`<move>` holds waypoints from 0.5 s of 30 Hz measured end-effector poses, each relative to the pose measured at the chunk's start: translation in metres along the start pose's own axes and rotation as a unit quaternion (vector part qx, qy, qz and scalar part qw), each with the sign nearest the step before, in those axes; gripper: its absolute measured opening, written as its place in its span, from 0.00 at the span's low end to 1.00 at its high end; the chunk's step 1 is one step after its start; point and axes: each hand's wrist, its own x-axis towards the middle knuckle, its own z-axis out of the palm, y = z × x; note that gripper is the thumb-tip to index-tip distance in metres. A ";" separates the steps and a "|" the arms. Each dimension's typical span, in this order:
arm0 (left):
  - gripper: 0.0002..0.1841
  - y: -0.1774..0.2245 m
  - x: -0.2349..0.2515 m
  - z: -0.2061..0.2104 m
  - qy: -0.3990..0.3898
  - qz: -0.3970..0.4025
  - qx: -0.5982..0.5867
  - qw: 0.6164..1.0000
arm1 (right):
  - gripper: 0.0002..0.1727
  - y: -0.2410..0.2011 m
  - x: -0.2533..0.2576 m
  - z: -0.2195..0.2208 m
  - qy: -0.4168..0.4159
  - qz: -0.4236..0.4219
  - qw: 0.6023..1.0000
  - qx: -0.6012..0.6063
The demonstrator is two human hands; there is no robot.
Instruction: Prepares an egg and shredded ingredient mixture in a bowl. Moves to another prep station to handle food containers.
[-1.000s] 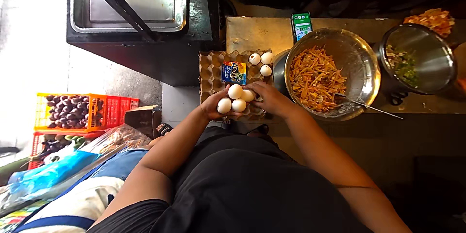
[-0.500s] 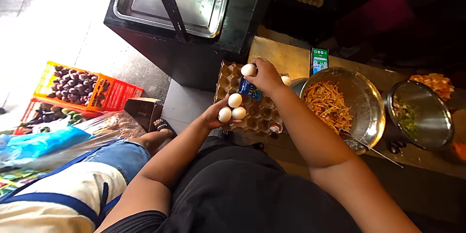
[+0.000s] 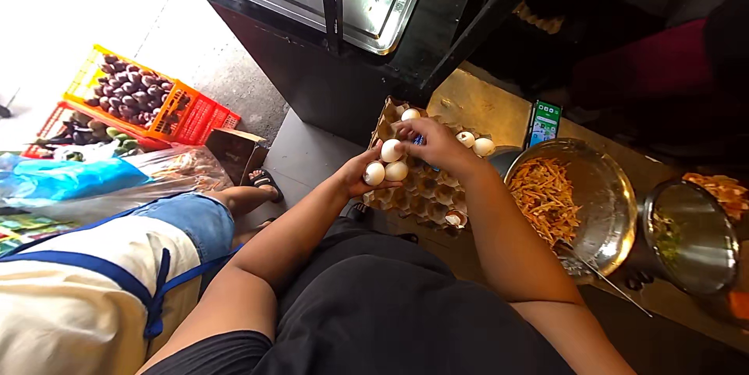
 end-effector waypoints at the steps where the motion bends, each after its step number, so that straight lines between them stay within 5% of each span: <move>1: 0.32 -0.001 0.001 0.002 0.011 -0.002 0.008 1.000 | 0.32 -0.002 -0.008 0.005 -0.027 -0.015 0.999 0.011; 8: 0.38 -0.006 0.011 0.009 0.001 -0.022 0.022 1.000 | 0.29 0.021 -0.027 0.016 0.075 0.016 0.995 0.064; 11: 0.35 -0.010 0.007 0.011 0.006 -0.033 0.002 0.999 | 0.30 0.031 -0.018 -0.001 0.170 0.095 0.980 -0.048; 15: 0.29 -0.010 0.006 0.012 -0.003 -0.039 -0.003 0.999 | 0.28 0.051 0.003 -0.007 0.149 0.164 0.960 -0.173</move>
